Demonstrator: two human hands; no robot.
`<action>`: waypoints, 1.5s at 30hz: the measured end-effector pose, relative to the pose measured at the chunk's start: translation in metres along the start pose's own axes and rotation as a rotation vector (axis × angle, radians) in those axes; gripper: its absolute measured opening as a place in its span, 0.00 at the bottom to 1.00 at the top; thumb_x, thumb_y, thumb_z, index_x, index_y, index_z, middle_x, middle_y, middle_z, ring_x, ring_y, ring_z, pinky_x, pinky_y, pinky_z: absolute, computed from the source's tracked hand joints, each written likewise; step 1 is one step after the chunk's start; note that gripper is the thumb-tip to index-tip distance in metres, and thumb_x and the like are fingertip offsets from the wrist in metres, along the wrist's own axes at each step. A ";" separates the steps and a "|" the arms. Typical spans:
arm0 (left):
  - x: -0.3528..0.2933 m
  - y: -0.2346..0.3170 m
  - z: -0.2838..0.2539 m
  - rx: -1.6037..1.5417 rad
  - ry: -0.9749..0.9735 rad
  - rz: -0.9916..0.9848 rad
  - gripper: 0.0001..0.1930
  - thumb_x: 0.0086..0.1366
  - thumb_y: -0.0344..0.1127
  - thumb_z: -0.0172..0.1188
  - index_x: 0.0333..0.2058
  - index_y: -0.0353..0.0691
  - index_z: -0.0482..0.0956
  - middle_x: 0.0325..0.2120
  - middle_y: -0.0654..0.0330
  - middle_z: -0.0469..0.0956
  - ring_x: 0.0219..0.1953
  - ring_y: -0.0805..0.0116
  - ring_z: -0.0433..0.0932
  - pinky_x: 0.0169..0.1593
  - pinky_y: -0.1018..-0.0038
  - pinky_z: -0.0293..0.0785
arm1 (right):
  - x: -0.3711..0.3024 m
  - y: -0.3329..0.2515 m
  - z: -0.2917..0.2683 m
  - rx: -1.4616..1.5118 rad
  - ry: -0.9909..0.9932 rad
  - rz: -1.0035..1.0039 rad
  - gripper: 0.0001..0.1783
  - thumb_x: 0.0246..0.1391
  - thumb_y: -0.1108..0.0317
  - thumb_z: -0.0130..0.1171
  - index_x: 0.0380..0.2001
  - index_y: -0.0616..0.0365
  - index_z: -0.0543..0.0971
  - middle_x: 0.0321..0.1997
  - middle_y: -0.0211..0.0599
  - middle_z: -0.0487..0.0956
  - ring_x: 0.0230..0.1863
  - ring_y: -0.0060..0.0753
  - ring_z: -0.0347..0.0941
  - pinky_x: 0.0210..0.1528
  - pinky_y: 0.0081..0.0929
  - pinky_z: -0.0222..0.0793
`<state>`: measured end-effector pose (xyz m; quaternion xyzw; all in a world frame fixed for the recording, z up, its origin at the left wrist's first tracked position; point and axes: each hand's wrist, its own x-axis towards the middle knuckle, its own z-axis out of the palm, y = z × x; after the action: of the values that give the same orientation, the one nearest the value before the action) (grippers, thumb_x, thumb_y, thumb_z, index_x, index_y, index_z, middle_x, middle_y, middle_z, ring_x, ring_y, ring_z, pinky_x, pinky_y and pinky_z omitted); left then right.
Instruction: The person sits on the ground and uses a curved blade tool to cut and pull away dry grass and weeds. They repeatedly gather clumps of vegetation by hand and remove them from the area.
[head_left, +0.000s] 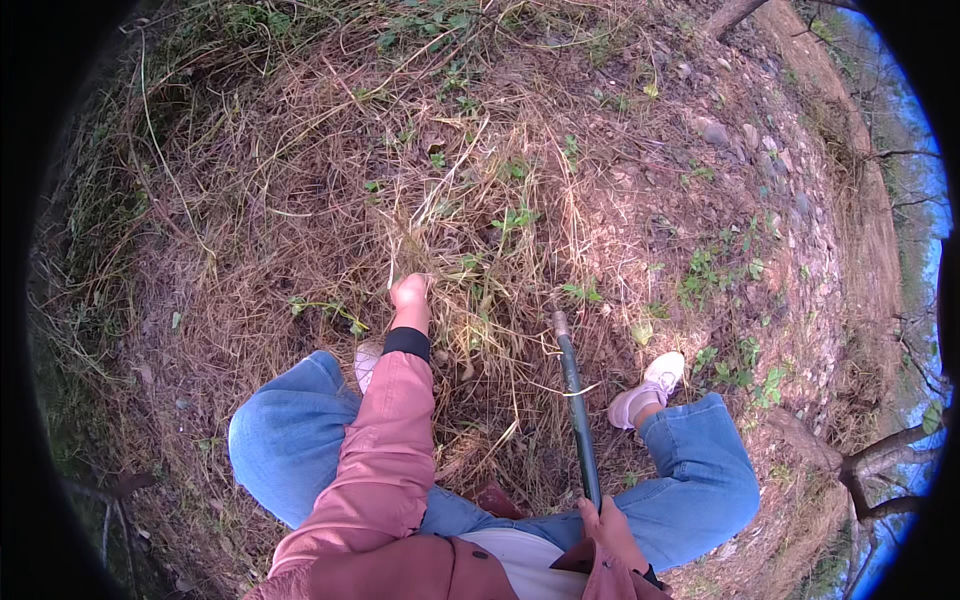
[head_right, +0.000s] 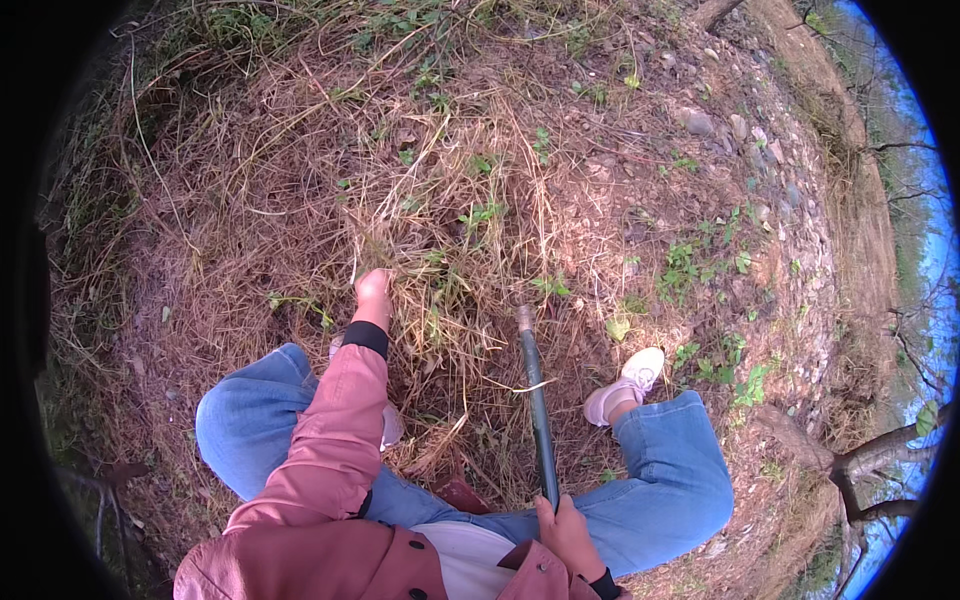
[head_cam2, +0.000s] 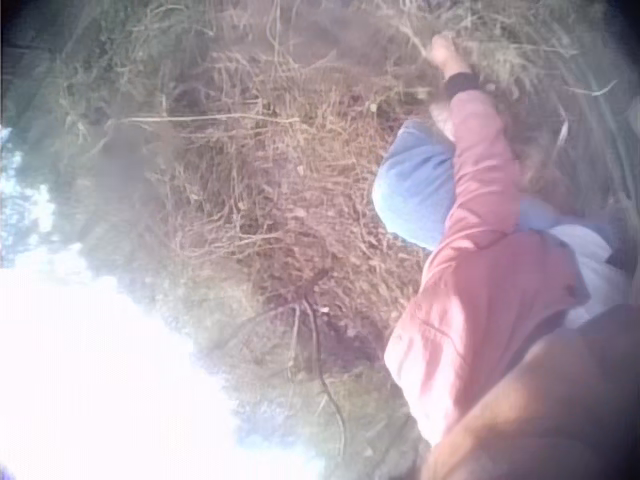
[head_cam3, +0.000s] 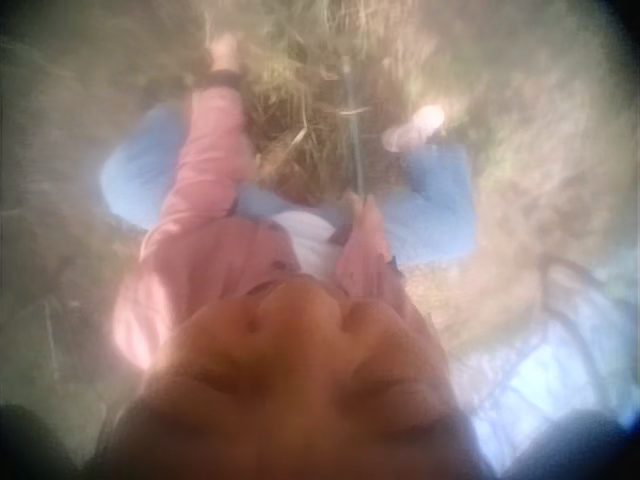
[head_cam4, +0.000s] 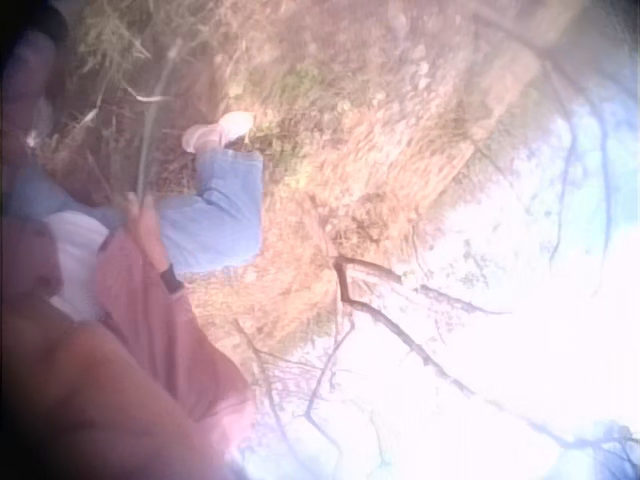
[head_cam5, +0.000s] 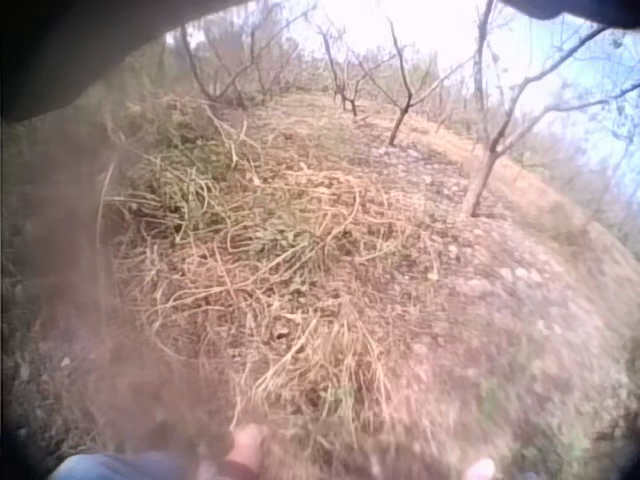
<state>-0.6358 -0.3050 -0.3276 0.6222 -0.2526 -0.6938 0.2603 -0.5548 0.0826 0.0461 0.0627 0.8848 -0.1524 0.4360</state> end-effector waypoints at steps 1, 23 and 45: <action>0.001 -0.014 0.002 -0.019 0.011 0.008 0.10 0.51 0.25 0.60 0.35 0.32 0.78 0.26 0.57 0.79 0.25 0.62 0.75 0.31 0.62 0.72 | -0.005 0.006 -0.013 0.077 -0.060 0.053 0.17 0.64 0.56 0.54 0.33 0.63 0.71 0.18 0.41 0.75 0.21 0.31 0.76 0.23 0.32 0.68; 0.011 -0.006 -0.014 0.096 0.037 0.156 0.10 0.52 0.25 0.61 0.35 0.33 0.78 0.30 0.58 0.79 0.28 0.66 0.75 0.33 0.66 0.71 | 0.100 -0.006 0.014 -0.165 0.241 -0.321 0.26 0.66 0.50 0.50 0.31 0.68 0.70 0.22 0.56 0.77 0.27 0.57 0.78 0.27 0.45 0.70; 0.056 -0.053 -0.042 0.853 -0.104 0.846 0.14 0.60 0.40 0.53 0.18 0.44 0.77 0.20 0.58 0.79 0.22 0.57 0.78 0.28 0.62 0.72 | 0.172 -0.113 0.000 0.197 -0.042 -0.251 0.26 0.67 0.50 0.49 0.33 0.68 0.71 0.17 0.43 0.72 0.19 0.35 0.73 0.24 0.36 0.70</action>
<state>-0.6015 -0.3051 -0.4081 0.4824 -0.7467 -0.3970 0.2284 -0.6875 -0.0277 -0.0661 -0.0090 0.8571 -0.2930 0.4236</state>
